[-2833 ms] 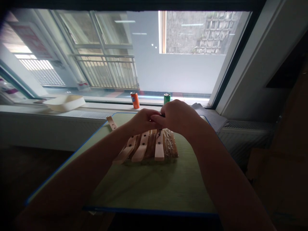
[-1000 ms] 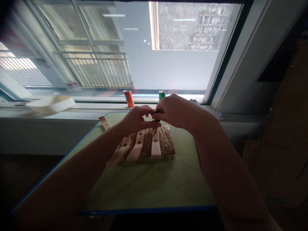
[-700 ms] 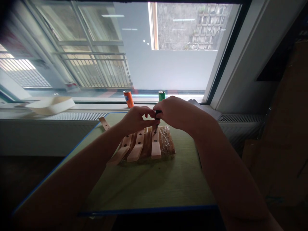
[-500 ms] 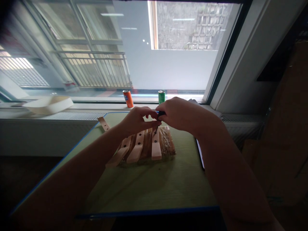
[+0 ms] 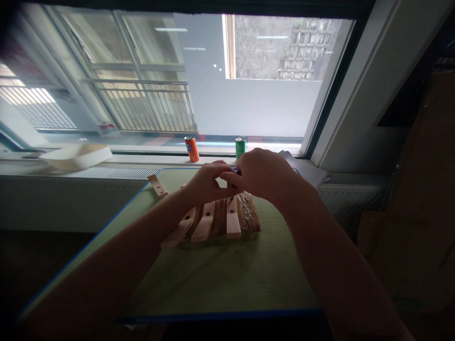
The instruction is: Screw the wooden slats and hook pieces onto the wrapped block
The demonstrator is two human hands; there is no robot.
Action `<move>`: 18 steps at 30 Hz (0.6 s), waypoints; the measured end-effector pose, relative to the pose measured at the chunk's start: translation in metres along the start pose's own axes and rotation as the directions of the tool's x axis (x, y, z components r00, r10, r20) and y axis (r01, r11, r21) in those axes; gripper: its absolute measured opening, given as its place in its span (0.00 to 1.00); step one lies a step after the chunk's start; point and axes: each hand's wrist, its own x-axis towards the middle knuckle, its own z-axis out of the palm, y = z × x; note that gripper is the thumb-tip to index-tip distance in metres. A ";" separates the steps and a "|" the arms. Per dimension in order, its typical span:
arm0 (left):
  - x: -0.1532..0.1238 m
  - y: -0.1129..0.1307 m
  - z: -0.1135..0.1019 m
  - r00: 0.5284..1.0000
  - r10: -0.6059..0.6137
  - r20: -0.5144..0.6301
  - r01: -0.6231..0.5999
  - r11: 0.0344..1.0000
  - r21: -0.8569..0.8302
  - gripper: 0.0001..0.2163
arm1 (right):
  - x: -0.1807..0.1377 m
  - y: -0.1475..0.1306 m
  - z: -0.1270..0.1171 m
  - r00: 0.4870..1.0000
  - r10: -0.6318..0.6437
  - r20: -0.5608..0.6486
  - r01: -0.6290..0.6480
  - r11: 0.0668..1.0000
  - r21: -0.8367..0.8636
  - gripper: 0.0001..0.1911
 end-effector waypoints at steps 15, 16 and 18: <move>-0.001 -0.004 -0.002 0.998 0.004 0.061 -0.006 0.999 0.033 0.11 | -0.005 0.004 -0.005 0.999 -0.050 0.017 0.048 0.995 0.091 0.30; -0.001 -0.005 -0.002 0.998 -0.013 0.062 0.011 0.999 0.030 0.12 | -0.005 0.005 -0.005 0.999 -0.031 0.033 0.028 0.996 0.085 0.32; -0.002 -0.007 -0.001 0.996 -0.037 0.075 0.035 0.999 0.022 0.13 | -0.005 0.004 -0.005 0.998 -0.016 0.066 0.010 0.995 0.097 0.34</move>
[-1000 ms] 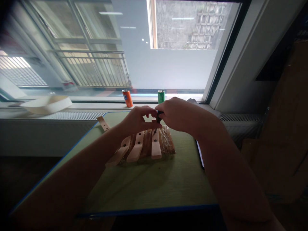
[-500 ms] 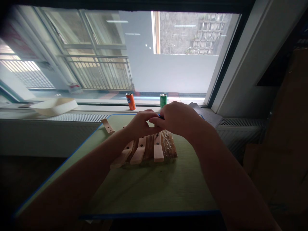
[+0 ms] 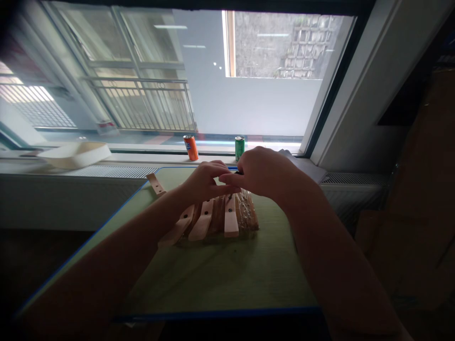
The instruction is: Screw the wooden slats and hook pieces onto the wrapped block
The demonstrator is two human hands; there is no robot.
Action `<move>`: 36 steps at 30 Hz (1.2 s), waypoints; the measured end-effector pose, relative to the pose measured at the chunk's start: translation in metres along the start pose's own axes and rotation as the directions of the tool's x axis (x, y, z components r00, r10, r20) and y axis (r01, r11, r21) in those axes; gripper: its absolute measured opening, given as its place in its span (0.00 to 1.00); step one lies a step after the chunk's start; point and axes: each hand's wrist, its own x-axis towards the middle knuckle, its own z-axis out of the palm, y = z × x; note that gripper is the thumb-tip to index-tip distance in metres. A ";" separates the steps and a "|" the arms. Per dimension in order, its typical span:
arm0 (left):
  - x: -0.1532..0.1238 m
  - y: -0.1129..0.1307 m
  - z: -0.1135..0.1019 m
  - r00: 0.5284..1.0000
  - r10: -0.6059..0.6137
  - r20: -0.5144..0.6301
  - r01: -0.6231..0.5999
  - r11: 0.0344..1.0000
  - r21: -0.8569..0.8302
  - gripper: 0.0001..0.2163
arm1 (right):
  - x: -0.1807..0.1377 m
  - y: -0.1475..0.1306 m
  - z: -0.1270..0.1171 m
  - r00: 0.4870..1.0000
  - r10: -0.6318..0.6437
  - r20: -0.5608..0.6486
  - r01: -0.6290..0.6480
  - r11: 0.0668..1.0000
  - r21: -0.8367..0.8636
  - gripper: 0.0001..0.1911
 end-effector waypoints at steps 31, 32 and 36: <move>0.001 -0.005 -0.010 0.999 0.044 -0.031 -0.039 0.986 0.162 0.10 | 0.005 -0.005 0.003 0.994 -0.024 -0.111 0.038 0.991 0.127 0.22; 0.001 -0.004 -0.010 0.999 0.045 -0.014 -0.043 0.988 0.146 0.11 | 0.005 -0.005 0.002 0.991 -0.032 -0.132 0.052 0.988 0.147 0.21; 0.001 0.000 -0.008 0.998 0.049 0.048 -0.051 0.997 0.054 0.10 | -0.001 -0.007 -0.003 0.978 -0.118 -0.172 0.156 0.961 0.230 0.17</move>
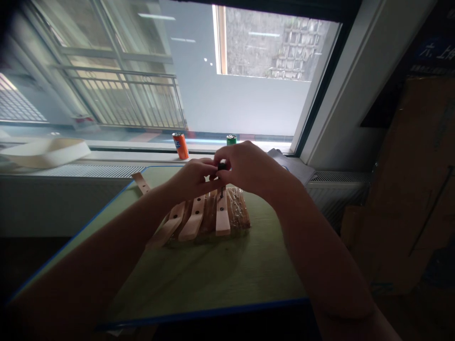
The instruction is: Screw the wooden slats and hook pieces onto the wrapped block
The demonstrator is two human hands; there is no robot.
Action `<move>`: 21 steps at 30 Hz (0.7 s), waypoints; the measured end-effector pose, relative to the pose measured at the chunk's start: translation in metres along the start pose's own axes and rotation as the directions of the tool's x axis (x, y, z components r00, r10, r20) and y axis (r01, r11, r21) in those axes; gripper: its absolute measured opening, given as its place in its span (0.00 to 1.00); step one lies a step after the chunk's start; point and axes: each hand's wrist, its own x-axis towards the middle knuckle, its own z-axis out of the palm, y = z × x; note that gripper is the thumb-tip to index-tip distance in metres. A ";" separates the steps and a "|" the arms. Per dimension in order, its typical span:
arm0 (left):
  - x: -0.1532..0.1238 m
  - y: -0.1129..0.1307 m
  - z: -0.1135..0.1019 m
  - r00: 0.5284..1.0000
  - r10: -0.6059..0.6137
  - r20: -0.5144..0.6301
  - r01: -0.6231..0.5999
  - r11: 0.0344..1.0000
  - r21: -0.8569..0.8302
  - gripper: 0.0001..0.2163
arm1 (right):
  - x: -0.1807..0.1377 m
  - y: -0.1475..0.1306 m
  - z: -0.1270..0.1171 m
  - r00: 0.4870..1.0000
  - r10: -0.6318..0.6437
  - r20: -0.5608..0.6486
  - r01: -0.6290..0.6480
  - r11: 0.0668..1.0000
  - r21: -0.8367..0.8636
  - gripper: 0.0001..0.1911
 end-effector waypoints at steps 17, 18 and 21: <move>-0.001 -0.001 0.000 0.999 -0.037 -0.037 0.030 0.983 -0.183 0.05 | -0.004 -0.005 -0.002 1.000 0.000 0.016 0.002 0.993 -0.118 0.15; -0.001 -0.001 0.000 0.999 -0.029 -0.032 0.022 0.981 -0.194 0.05 | -0.005 -0.005 -0.004 1.000 0.000 0.027 0.003 0.994 -0.109 0.15; 0.001 0.002 0.004 0.999 -0.023 -0.027 0.017 0.978 -0.207 0.07 | -0.007 -0.003 -0.008 0.999 0.009 0.033 -0.005 0.993 -0.119 0.13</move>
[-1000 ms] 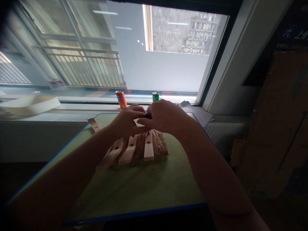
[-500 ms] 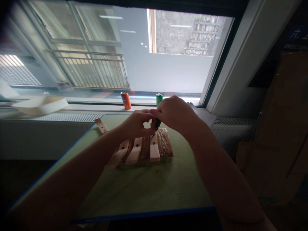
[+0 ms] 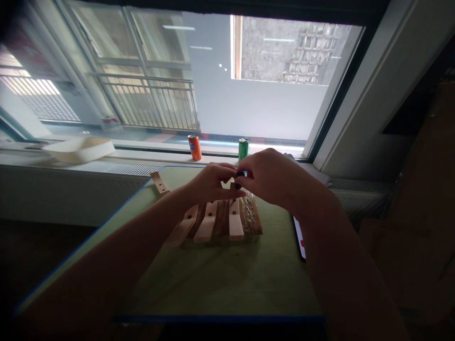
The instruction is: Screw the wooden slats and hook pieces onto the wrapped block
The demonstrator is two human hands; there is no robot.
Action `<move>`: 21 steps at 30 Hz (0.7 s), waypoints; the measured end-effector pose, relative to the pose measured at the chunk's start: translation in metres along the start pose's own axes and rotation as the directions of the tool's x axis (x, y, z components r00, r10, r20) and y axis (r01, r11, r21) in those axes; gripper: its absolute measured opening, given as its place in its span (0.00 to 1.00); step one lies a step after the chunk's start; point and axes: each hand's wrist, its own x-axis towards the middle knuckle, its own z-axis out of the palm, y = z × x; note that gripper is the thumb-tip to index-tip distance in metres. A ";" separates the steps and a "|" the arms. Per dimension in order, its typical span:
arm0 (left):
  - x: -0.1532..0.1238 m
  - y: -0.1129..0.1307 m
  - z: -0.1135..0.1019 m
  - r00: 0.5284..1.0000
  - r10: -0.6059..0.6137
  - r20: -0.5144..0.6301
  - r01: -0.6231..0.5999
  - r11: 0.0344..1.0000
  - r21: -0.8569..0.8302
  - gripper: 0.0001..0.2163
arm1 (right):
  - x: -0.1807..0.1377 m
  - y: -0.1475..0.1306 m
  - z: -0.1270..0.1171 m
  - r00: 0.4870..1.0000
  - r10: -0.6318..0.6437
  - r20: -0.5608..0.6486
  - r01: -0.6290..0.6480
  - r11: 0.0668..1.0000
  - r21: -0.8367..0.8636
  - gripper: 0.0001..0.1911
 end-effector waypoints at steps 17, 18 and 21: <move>0.001 0.005 0.009 0.973 -0.214 -0.085 0.208 0.975 -0.075 0.09 | 0.008 0.011 0.005 0.997 0.065 -0.042 -0.067 0.997 -0.047 0.16; 0.001 0.005 0.008 0.971 -0.232 -0.061 0.226 0.970 -0.083 0.10 | 0.008 0.011 0.005 0.996 0.069 -0.050 -0.071 0.996 -0.057 0.16; 0.001 0.002 0.008 0.964 -0.264 0.033 0.266 0.954 -0.139 0.11 | 0.009 0.012 0.007 0.996 0.054 -0.078 -0.058 0.997 -0.055 0.15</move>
